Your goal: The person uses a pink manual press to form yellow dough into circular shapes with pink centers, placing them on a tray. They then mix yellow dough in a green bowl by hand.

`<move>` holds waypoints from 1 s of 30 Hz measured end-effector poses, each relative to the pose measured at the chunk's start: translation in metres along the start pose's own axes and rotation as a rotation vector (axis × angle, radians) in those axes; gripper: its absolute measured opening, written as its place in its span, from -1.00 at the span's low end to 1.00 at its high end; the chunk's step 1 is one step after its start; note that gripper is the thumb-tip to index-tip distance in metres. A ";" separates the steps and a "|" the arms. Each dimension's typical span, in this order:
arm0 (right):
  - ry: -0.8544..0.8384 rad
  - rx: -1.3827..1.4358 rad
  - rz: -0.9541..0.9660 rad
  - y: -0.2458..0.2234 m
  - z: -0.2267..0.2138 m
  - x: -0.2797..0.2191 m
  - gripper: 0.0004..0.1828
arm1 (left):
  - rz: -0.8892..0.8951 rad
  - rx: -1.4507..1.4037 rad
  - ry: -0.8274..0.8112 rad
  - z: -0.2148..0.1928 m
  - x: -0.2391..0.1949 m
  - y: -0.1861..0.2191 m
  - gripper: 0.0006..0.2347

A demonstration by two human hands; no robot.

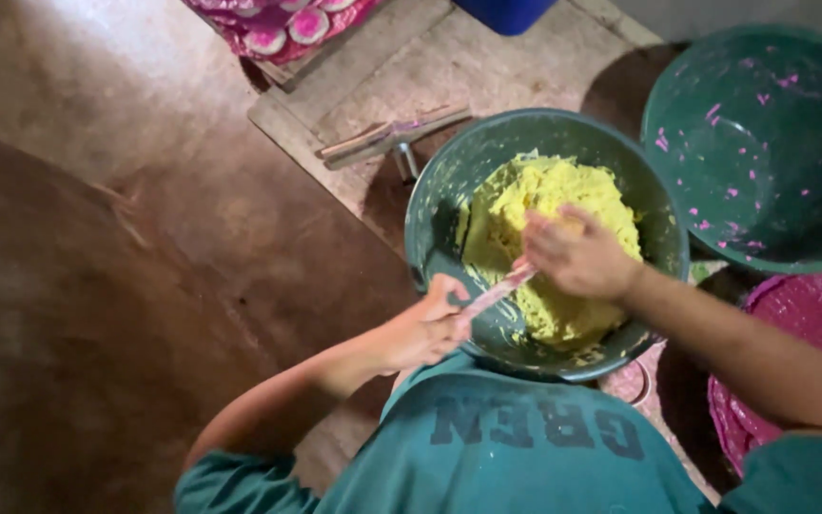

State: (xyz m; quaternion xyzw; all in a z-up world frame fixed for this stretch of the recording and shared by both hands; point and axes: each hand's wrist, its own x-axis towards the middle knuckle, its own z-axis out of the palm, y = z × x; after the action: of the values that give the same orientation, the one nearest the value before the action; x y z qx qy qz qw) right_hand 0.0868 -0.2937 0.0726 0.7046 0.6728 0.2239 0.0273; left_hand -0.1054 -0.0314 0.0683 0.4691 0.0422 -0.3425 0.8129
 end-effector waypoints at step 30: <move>-0.284 1.219 1.496 0.090 0.075 -0.070 -0.20 | 0.748 0.534 1.112 -0.147 0.109 -0.057 -0.73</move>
State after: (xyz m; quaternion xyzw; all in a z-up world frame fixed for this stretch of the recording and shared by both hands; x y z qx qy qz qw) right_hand 0.1977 -0.3499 0.0157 0.8635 0.0426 -0.2902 -0.4103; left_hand -0.0191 0.0099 -0.0983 0.7399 0.2013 0.2496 0.5914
